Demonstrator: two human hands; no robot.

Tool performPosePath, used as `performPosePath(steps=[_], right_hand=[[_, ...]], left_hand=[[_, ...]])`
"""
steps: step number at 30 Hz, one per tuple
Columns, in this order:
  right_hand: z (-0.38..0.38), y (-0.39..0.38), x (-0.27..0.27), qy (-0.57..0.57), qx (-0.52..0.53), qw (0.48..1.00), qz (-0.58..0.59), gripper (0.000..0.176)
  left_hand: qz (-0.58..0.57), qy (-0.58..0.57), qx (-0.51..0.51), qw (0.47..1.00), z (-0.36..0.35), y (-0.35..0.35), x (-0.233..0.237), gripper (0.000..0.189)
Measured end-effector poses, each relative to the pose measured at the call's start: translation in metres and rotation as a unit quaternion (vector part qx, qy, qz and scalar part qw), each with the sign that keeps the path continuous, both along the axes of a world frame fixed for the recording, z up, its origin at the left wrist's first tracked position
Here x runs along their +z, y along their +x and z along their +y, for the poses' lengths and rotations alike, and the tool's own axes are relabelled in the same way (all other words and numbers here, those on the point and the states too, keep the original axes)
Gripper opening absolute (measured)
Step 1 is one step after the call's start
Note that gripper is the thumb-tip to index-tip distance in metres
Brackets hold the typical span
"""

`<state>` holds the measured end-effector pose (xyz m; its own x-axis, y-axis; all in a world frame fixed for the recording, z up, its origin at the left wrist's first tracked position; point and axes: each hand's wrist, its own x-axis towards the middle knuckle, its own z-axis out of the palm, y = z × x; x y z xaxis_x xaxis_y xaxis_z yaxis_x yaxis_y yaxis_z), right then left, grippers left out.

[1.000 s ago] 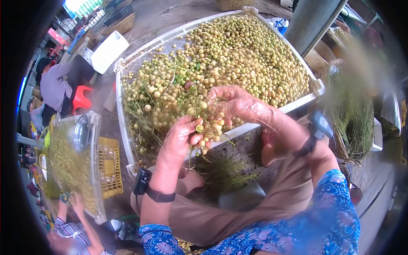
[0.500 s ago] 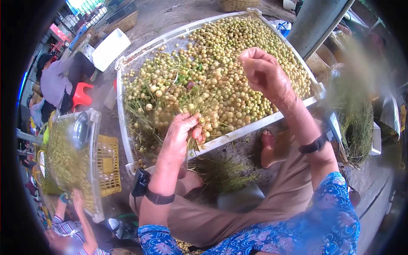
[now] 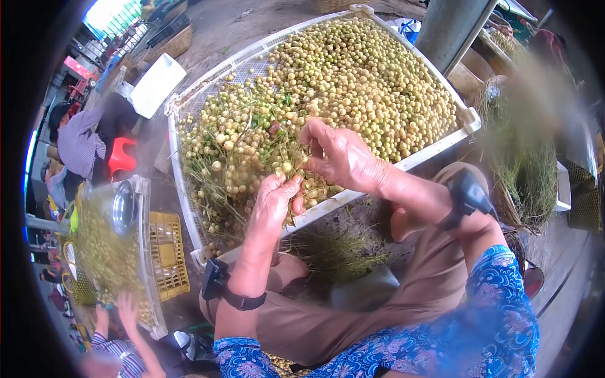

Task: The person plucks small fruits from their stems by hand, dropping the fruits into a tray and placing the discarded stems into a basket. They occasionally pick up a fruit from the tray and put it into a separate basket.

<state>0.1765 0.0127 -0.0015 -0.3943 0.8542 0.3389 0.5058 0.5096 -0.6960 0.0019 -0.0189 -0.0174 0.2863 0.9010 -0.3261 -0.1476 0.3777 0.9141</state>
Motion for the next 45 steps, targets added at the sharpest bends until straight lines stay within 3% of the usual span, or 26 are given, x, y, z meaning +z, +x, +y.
performPosePath(steps=[3,7,13,15,17,19,21,24,25,26,27,28,29,31,33,36,37,39,40,41,42,43,45], right_hand=[[-0.008,-0.005,0.003,0.028,-0.045,0.998,-0.027,0.032],[-0.001,-0.002,0.007,-0.089,0.000,0.996,0.009,0.029],[-0.002,-0.006,0.011,-0.170,0.013,0.984,0.049,0.024],[0.002,-0.008,-0.006,0.005,0.028,1.000,-0.004,0.022],[0.001,-0.008,-0.005,0.013,0.020,0.999,-0.023,0.019],[0.001,-0.006,0.000,-0.023,0.045,0.998,-0.040,0.018],[0.004,-0.001,0.003,-0.035,0.070,0.997,0.026,0.018],[0.011,0.009,0.017,-0.272,0.148,0.948,0.068,0.018],[0.012,0.013,0.017,-0.273,0.145,0.949,0.069,0.018],[0.012,0.018,0.018,-0.450,0.184,0.858,0.164,0.019],[0.011,0.021,0.018,-0.604,0.215,0.725,0.253,0.021],[0.008,0.019,0.011,-0.641,0.232,0.671,0.290,0.026],[0.005,0.018,0.004,-0.640,0.232,0.670,0.296,0.026],[-0.003,0.013,-0.002,-0.695,0.349,0.556,0.293,0.029],[-0.009,0.011,0.004,-0.710,0.341,0.552,0.273,0.029],[-0.003,0.021,0.014,-0.650,0.308,0.630,0.294,0.026],[-0.006,0.020,0.018,-0.650,0.308,0.631,0.291,0.026],[-0.016,0.016,0.026,-0.640,0.383,0.629,0.221,0.025],[-0.015,0.013,0.031,-0.595,0.378,0.698,0.127,0.025],[-0.014,0.013,0.032,-0.596,0.380,0.697,0.127,0.025],[-0.012,0.013,0.033,-0.428,0.329,0.833,0.121,0.024],[-0.009,0.015,0.036,-0.239,0.263,0.928,0.110,0.024],[0.005,0.026,0.058,-0.164,0.067,0.984,-0.028,0.024]], left_hand=[[0.026,-0.007,0.021,0.999,0.000,0.000,0.000,0.010],[0.019,-0.013,0.045,0.999,-0.003,-0.001,0.001,0.016],[0.086,0.048,-0.025,0.995,-0.002,-0.003,-0.004,0.018],[0.088,0.045,-0.009,0.995,-0.003,0.000,-0.003,0.019],[0.101,0.043,-0.019,0.994,-0.004,0.001,0.002,0.019],[0.116,0.039,-0.028,0.992,-0.004,-0.002,0.004,0.019],[0.144,0.036,-0.044,0.988,-0.002,-0.008,0.002,0.018],[0.174,0.072,-0.049,0.981,0.003,-0.014,0.004,0.019],[0.174,0.072,-0.051,0.981,0.004,-0.013,0.007,0.019],[0.152,0.073,-0.043,0.985,0.004,-0.012,0.011,0.019],[0.130,0.075,-0.035,0.988,0.005,-0.011,0.013,0.019],[0.132,0.074,-0.039,0.988,0.006,-0.011,0.012,0.019],[0.158,0.086,-0.044,0.983,0.006,-0.013,0.008,0.018],[0.210,0.109,-0.053,0.970,0.008,-0.014,0.005,0.017],[0.244,0.114,-0.071,0.960,0.007,-0.012,0.008,0.018],[0.219,0.090,-0.069,0.969,0.005,-0.008,0.006,0.021],[0.217,0.091,-0.068,0.969,0.007,-0.007,0.005,0.021],[0.316,0.115,-0.029,0.941,0.010,-0.009,0.004,0.023],[0.315,0.114,-0.027,0.942,0.011,-0.010,0.000,0.023],[0.270,0.112,-0.032,0.956,0.012,-0.012,-0.007,0.024],[0.225,0.111,-0.037,0.967,0.013,-0.013,-0.010,0.026],[0.225,0.110,-0.036,0.967,0.012,-0.013,-0.010,0.026],[0.246,0.068,-0.040,0.966,0.008,-0.012,-0.008,0.025]])
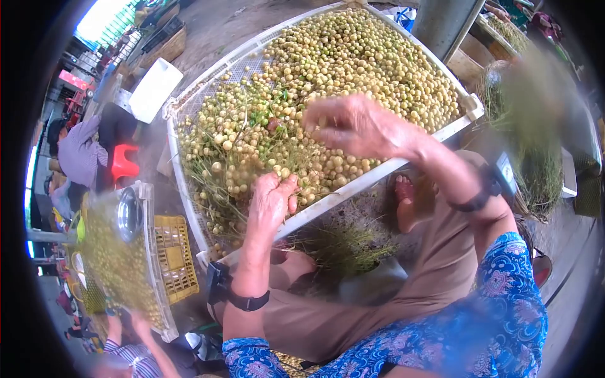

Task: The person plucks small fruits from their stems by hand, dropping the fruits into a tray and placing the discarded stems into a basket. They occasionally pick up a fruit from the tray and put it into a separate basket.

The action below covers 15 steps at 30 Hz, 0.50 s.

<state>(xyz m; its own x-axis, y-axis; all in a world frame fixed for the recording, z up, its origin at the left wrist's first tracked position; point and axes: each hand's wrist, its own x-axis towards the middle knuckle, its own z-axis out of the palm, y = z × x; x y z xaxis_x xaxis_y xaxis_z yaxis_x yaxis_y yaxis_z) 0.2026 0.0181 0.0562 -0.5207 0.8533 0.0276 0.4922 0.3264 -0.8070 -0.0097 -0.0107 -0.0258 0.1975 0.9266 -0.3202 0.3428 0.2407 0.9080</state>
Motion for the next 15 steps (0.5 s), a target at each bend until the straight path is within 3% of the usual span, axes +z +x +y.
performPosePath(steps=[1,2,4,5,8,11,15], right_hand=[[0.015,0.007,-0.015,0.163,-0.041,0.984,-0.064,0.024],[0.025,0.008,-0.025,0.321,-0.082,0.935,-0.124,0.025],[0.026,0.003,-0.036,0.396,-0.066,0.908,-0.123,0.028],[0.010,-0.005,-0.022,0.313,-0.016,0.947,-0.076,0.022],[-0.011,-0.025,-0.029,0.188,0.092,0.978,-0.016,0.016],[-0.008,-0.032,-0.050,0.215,0.102,0.970,0.054,0.016],[-0.006,-0.023,-0.043,0.149,0.113,0.982,0.010,0.016]], left_hand=[[-0.016,0.007,0.000,1.000,-0.001,0.002,-0.001,0.025],[-0.018,0.009,0.002,1.000,-0.003,0.004,0.000,0.025],[0.000,-0.004,-0.013,1.000,-0.004,0.007,0.003,0.025],[-0.009,-0.014,-0.009,1.000,-0.003,0.008,0.003,0.025],[0.029,0.008,-0.031,0.999,-0.001,0.009,0.005,0.024],[0.057,0.058,-0.043,0.996,-0.009,0.016,0.018,0.025],[0.114,0.173,-0.088,0.974,-0.014,0.009,0.010,0.020]])
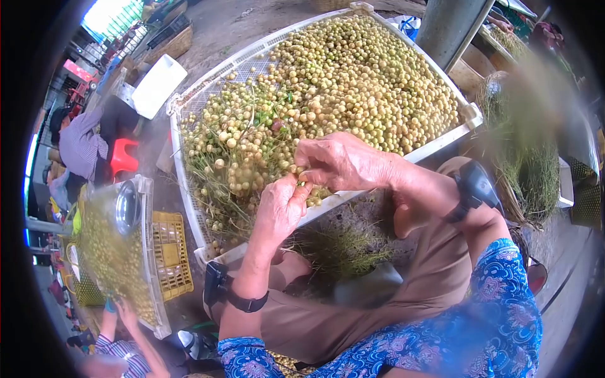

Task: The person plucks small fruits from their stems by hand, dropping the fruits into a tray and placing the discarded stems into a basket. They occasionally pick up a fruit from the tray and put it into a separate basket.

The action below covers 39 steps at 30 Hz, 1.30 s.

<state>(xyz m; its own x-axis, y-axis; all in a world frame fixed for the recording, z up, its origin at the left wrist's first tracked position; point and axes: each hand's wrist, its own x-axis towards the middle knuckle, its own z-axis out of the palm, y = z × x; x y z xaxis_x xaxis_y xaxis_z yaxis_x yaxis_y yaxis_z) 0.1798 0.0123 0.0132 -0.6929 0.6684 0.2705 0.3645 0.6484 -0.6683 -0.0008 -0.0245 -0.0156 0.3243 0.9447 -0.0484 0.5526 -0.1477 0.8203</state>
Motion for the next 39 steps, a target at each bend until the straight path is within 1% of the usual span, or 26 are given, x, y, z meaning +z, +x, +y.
performPosePath(steps=[1,3,4,5,6,7,9,11,12,13,15,17,19,21,22,23,25,27,30,32,33,35,36,37,38,39], right_hand=[[-0.001,0.000,0.003,-0.001,0.002,1.000,-0.001,0.016],[-0.001,0.000,0.005,-0.170,0.023,0.984,0.055,0.013],[0.000,-0.003,0.001,-0.289,0.049,0.944,0.153,0.011],[0.003,0.002,0.001,-0.289,0.049,0.944,0.152,0.011],[0.006,0.010,0.003,-0.456,0.070,0.847,0.263,0.009],[0.008,0.013,0.008,-0.601,0.088,0.709,0.358,0.008],[0.010,0.012,0.010,-0.568,0.090,0.727,0.376,0.009],[0.008,0.004,0.014,-0.485,0.027,0.827,0.284,0.011],[0.002,0.002,0.018,-0.451,-0.032,0.877,0.163,0.012],[0.001,-0.014,0.006,-0.157,0.002,0.972,0.172,0.011],[-0.006,-0.005,0.000,-0.058,-0.005,0.998,-0.020,0.013],[-0.001,-0.001,-0.004,-0.073,0.026,0.997,-0.008,0.013],[0.000,0.000,-0.004,-0.086,0.060,0.994,-0.001,0.012],[-0.002,-0.002,-0.005,-0.052,-0.019,0.996,0.067,0.012],[-0.001,-0.005,-0.009,-0.023,-0.089,0.993,0.067,0.012],[0.002,-0.003,-0.010,-0.024,-0.089,0.993,0.067,0.012],[0.011,0.004,-0.003,-0.194,-0.133,0.947,0.217,0.008],[0.015,0.015,0.011,-0.397,-0.072,0.875,0.268,0.009],[0.015,0.014,0.003,-0.444,-0.035,0.869,0.217,0.018],[0.012,0.010,-0.002,-0.495,0.035,0.866,0.063,0.022],[0.013,0.008,-0.012,-0.495,0.034,0.866,0.066,0.022],[0.015,0.001,-0.023,-0.449,0.116,0.877,0.124,0.022],[0.015,0.009,-0.024,-0.517,0.093,0.840,0.139,0.016],[0.014,0.010,-0.021,-0.517,0.093,0.840,0.139,0.016],[0.013,0.010,-0.018,-0.562,0.096,0.795,0.207,0.014],[0.013,0.009,-0.017,-0.602,0.099,0.744,0.271,0.013]], left_hand=[[-0.036,-0.043,0.009,0.998,-0.003,0.003,0.007,0.020],[-0.073,-0.087,0.016,0.993,-0.003,0.003,0.010,0.021],[-0.059,-0.121,0.025,0.991,-0.001,0.000,0.008,0.021],[-0.046,-0.154,0.034,0.986,0.001,-0.002,0.008,0.023],[-0.047,-0.153,0.035,0.986,0.001,-0.002,0.009,0.023],[-0.046,-0.142,0.032,0.988,0.000,-0.002,0.010,0.024],[-0.048,-0.131,0.030,0.990,-0.002,0.000,0.009,0.024],[0.011,-0.054,0.002,0.998,-0.003,0.002,0.004,0.024],[0.012,-0.055,0.000,0.998,-0.003,0.003,0.002,0.024],[0.020,-0.021,-0.014,0.999,-0.003,0.004,0.000,0.023],[0.030,0.014,-0.031,0.999,-0.002,0.005,-0.002,0.022],[0.085,-0.025,-0.033,0.996,-0.003,0.004,-0.002,0.020],[0.071,-0.041,-0.037,0.996,-0.003,0.003,0.003,0.020],[0.058,-0.059,-0.039,0.996,-0.005,0.002,0.006,0.021],[0.073,-0.027,-0.044,0.996,-0.005,0.002,0.007,0.021],[0.088,0.005,-0.050,0.995,-0.005,0.002,0.009,0.021],[0.103,-0.002,-0.060,0.993,-0.007,0.005,0.016,0.021],[0.115,-0.010,-0.069,0.991,-0.010,0.007,0.021,0.021],[0.096,-0.028,-0.101,0.990,-0.012,0.006,0.020,0.020],[0.052,-0.004,-0.153,0.987,-0.012,-0.001,0.013,0.019],[0.054,-0.005,-0.156,0.986,-0.011,-0.003,0.012,0.019],[0.040,-0.017,-0.165,0.985,-0.008,-0.003,0.011,0.018],[0.039,-0.017,-0.165,0.985,-0.006,-0.003,0.013,0.018],[-0.023,-0.107,-0.138,0.984,-0.004,-0.003,0.017,0.018],[-0.085,-0.196,-0.108,0.971,-0.003,-0.004,0.022,0.019],[-0.085,-0.195,-0.107,0.971,-0.003,-0.004,0.027,0.019]])
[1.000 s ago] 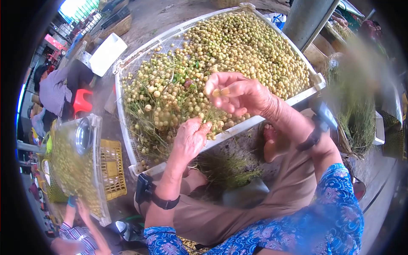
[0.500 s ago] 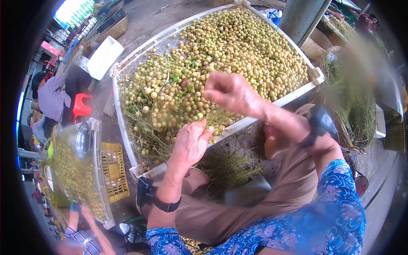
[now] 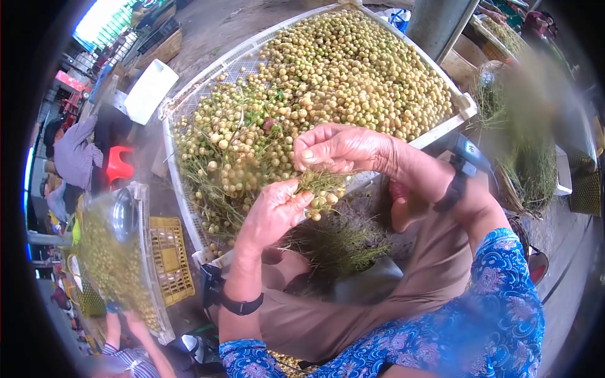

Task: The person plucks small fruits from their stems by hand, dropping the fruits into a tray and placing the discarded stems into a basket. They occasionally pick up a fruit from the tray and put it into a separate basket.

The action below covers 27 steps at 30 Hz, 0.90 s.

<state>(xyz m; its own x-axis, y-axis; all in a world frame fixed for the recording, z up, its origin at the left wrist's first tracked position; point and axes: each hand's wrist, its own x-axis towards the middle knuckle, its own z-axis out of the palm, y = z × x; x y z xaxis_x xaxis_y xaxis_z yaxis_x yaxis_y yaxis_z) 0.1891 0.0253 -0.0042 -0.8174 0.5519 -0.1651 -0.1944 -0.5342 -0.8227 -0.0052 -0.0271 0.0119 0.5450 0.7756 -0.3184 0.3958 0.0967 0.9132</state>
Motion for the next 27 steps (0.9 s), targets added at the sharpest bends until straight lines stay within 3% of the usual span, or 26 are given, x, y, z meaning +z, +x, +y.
performPosePath(steps=[2,4,5,8,9,12,16,18,20,22,25,27], right_hand=[[-0.002,-0.003,-0.003,0.007,-0.018,1.000,0.022,0.012],[0.001,-0.001,-0.007,0.068,0.031,0.997,-0.007,0.017],[0.004,-0.002,-0.009,0.225,0.034,0.968,-0.111,0.015],[-0.003,0.000,0.000,0.245,-0.017,0.960,-0.134,0.014],[-0.005,0.002,0.008,0.158,-0.022,0.979,-0.123,0.015],[-0.006,-0.001,-0.001,0.077,0.006,0.996,-0.035,0.014],[-0.008,-0.006,-0.009,0.055,0.057,0.996,0.031,0.017],[-0.012,-0.006,-0.002,0.115,0.038,0.993,-0.010,0.016],[-0.005,-0.003,-0.006,0.233,0.086,0.965,-0.084,0.014],[-0.007,-0.003,-0.009,0.227,0.078,0.970,-0.051,0.010],[-0.012,-0.008,-0.017,0.033,0.064,0.994,0.082,0.010],[-0.016,-0.012,-0.022,0.012,0.041,0.995,0.090,0.010]], left_hand=[[-0.053,-0.011,-0.001,0.999,-0.001,-0.002,0.009,0.019],[-0.035,-0.011,-0.022,0.999,-0.001,-0.004,0.009,0.019],[-0.044,-0.040,-0.032,0.998,-0.002,-0.005,0.006,0.018],[-0.083,-0.106,-0.033,0.990,-0.004,-0.010,0.004,0.018],[-0.109,-0.144,-0.023,0.983,-0.005,-0.012,0.004,0.018],[-0.159,-0.167,-0.003,0.973,-0.006,-0.008,0.015,0.018],[-0.174,-0.151,-0.021,0.973,-0.002,-0.012,0.009,0.018],[-0.138,-0.150,-0.021,0.979,-0.001,-0.013,0.004,0.017],[-0.123,-0.147,-0.040,0.981,0.002,-0.016,-0.001,0.016],[-0.105,-0.143,-0.061,0.982,0.001,-0.016,-0.002,0.015],[-0.187,-0.209,-0.025,0.960,-0.004,-0.011,0.001,0.016],[-0.237,-0.213,0.029,0.948,-0.005,-0.008,0.013,0.016]])
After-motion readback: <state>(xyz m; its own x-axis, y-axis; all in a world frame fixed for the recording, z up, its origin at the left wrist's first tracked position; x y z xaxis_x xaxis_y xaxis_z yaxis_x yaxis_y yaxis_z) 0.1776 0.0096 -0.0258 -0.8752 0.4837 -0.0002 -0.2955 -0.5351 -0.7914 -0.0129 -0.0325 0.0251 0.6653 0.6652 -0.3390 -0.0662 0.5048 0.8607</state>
